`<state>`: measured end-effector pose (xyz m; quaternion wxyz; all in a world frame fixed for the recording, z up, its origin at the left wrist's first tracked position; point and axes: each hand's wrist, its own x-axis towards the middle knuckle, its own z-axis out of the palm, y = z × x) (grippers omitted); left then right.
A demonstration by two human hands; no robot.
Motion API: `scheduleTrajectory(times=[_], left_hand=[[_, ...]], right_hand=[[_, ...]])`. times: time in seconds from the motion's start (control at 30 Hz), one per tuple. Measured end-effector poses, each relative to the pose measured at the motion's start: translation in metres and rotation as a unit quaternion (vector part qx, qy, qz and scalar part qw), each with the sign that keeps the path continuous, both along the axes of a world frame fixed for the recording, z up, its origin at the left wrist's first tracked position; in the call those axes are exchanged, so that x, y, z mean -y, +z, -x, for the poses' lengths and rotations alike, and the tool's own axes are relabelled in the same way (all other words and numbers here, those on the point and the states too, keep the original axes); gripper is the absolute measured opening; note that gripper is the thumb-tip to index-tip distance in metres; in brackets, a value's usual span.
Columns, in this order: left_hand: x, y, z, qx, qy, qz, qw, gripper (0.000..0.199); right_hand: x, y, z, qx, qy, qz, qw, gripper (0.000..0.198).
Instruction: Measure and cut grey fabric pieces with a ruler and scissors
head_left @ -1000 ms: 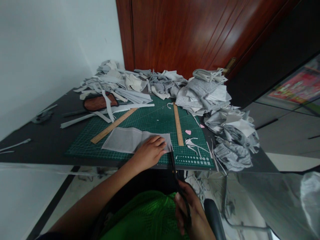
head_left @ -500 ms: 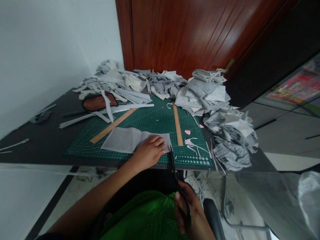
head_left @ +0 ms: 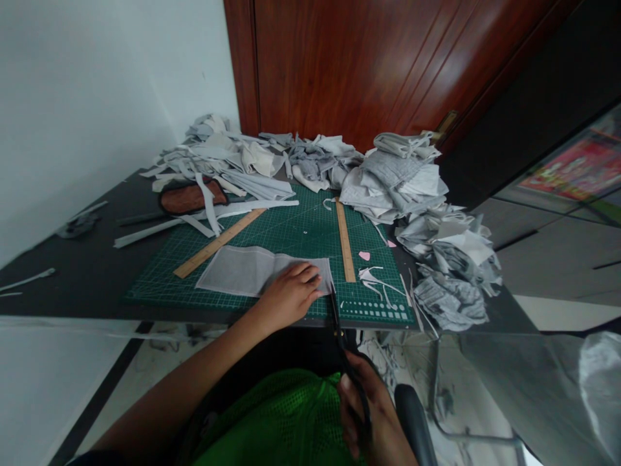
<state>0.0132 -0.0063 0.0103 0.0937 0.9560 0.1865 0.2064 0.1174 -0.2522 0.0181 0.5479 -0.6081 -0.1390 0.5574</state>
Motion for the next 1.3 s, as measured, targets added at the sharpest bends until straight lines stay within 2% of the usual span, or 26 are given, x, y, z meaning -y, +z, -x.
scheduleTrajectory(times=[0.73,0.83,0.93,1.1,1.2,1.3], left_hand=[[0.001,0.003,0.0,-0.014,0.008,-0.007,1.0,0.032],[0.0,0.002,0.0,-0.015,0.006,-0.004,1.0,0.032],[0.0,0.002,0.0,-0.02,0.006,0.001,1.0,0.033],[0.003,0.0,-0.001,-0.057,0.039,-0.01,0.998,0.045],[0.004,-0.001,-0.003,-0.08,0.084,-0.019,0.993,0.057],[0.005,-0.004,-0.005,-0.101,0.096,-0.019,0.99,0.072]], right_hand=[[0.003,-0.004,0.0,0.023,0.017,0.014,1.0,0.081],[0.004,-0.006,0.001,0.041,0.005,-0.003,0.999,0.081],[0.005,-0.011,-0.001,0.034,0.024,-0.017,0.999,0.082],[0.004,-0.011,-0.009,-0.02,0.001,-0.01,1.0,0.072],[0.002,-0.007,-0.01,-0.026,-0.024,-0.012,0.999,0.07],[-0.002,-0.008,-0.011,-0.025,-0.028,-0.018,0.999,0.065]])
